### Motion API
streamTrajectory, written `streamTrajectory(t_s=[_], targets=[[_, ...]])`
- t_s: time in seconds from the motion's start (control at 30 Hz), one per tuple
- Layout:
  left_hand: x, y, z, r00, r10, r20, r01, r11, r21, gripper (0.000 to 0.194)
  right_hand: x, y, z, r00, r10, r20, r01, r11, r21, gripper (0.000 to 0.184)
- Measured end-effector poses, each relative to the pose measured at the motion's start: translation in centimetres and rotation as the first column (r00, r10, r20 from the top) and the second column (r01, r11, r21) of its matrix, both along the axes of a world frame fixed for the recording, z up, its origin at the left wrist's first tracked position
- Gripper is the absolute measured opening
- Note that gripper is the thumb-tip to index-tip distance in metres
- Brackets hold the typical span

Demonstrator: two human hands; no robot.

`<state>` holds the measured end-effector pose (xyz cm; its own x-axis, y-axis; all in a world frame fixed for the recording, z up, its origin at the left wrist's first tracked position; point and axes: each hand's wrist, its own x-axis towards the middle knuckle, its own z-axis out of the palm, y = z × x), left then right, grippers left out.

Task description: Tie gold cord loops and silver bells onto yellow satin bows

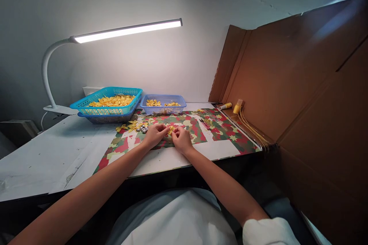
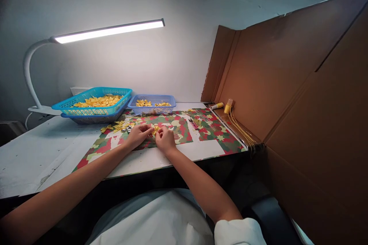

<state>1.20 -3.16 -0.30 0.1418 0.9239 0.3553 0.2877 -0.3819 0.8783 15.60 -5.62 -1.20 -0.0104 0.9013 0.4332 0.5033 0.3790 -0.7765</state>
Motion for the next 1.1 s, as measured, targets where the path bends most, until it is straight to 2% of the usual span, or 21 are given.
streamTrajectory(t_s=[0.17,0.33,0.53,0.7,0.93,1.1], targets=[[-0.03,0.49,-0.31,0.999,-0.017,0.031,0.018,1.0,-0.016,0.031,0.03,0.1,-0.15,1.0,0.017,-0.024,-0.017,1.0,0.001,0.016],[0.15,0.28,0.04,0.992,-0.079,0.098,0.081,0.997,-0.014,0.024,0.01,0.28,-0.26,0.999,0.011,-0.031,-0.012,1.0,-0.007,0.016],[0.09,0.18,0.24,0.992,-0.075,0.103,0.076,0.997,-0.004,0.022,0.06,0.09,-0.03,1.0,-0.001,-0.015,0.001,1.0,-0.004,0.016],[-0.08,0.46,-0.09,0.991,-0.048,0.126,0.058,0.995,-0.078,0.032,0.05,0.05,0.02,1.0,0.005,-0.006,-0.005,1.0,0.002,0.016],[0.13,0.69,-0.16,0.961,-0.013,0.276,0.083,0.966,-0.245,0.029,-0.06,0.07,-0.01,1.0,0.009,-0.011,-0.009,1.0,-0.002,0.016],[0.11,0.63,0.02,0.945,-0.012,0.327,0.108,0.955,-0.277,0.028,-0.03,0.09,-0.04,1.0,0.006,-0.004,-0.006,1.0,0.001,0.015]])
